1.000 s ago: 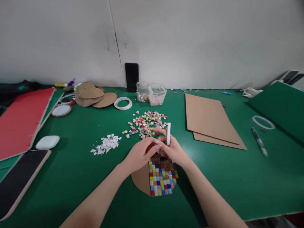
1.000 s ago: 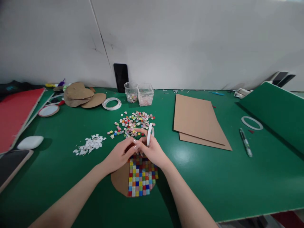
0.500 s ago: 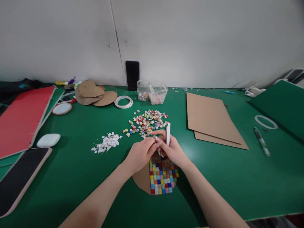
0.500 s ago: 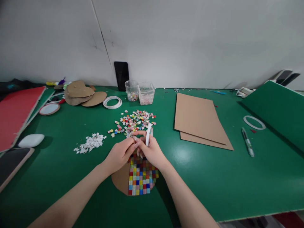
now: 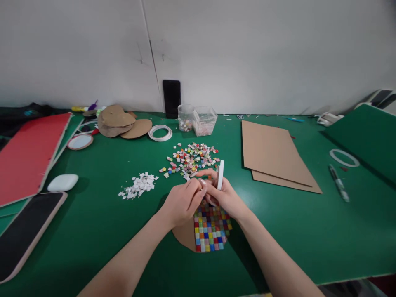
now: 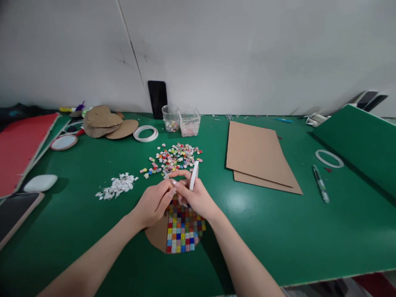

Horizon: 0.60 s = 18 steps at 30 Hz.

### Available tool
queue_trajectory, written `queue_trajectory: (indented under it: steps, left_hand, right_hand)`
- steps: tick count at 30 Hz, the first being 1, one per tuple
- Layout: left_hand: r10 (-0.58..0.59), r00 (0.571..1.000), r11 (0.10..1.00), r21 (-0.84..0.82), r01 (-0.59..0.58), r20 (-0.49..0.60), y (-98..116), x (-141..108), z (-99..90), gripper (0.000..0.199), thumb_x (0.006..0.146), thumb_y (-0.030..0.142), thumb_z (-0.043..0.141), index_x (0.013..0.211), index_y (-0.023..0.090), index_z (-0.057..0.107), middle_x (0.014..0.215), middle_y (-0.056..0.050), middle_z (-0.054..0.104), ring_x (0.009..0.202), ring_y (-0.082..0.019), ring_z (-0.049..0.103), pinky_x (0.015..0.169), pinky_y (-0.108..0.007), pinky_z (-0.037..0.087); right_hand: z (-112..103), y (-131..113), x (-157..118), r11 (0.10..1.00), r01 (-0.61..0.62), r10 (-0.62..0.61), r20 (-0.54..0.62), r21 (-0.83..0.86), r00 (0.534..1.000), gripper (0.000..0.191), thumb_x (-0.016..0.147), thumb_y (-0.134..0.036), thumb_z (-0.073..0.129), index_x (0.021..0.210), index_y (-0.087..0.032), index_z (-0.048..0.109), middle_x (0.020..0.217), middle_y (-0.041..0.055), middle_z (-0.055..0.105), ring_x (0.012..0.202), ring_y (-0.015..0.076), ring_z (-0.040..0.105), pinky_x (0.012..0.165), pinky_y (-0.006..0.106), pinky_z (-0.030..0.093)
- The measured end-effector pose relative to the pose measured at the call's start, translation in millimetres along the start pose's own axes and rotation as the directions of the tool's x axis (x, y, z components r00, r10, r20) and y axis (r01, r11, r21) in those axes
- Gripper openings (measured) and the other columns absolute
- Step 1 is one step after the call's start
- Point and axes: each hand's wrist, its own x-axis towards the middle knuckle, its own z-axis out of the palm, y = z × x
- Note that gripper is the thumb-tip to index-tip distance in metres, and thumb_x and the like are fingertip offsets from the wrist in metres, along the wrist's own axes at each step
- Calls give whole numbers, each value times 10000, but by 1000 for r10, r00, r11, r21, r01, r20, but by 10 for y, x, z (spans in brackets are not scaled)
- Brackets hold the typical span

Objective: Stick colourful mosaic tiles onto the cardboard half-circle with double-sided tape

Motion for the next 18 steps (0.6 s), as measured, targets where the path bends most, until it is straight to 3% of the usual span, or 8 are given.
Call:
queue_trajectory:
  steps: [5,11,18]
  left_hand:
    - [-64,998,998,15,65,-10,26,3,17,241,933,303,243,771,209,394,694,-10,554,564,-149,538,497,-244,344]
    - [100,993,983,161,-88,-67,28,7,41,225,919,243,206,776,210,376,698,-30,541,560,-165,521,506,-265,358]
    - [186,977,966,201,-162,-108,42,2,45,218,910,217,220,842,185,425,722,-42,562,603,-176,537,526,-275,392]
  right_hand:
    - [32,27,11,1000,10,-10,-18,-3,1000,242,839,-409,533,1009,-237,534,484,-96,332,390,69,232,384,211,203]
    - [0,44,-12,997,-6,2,49,80,999,279,848,-380,527,1108,-280,516,478,-97,294,399,70,205,403,217,169]
    - [-35,51,-13,987,-18,2,96,159,995,377,842,-327,559,1209,-265,497,470,-98,320,389,62,192,400,222,139]
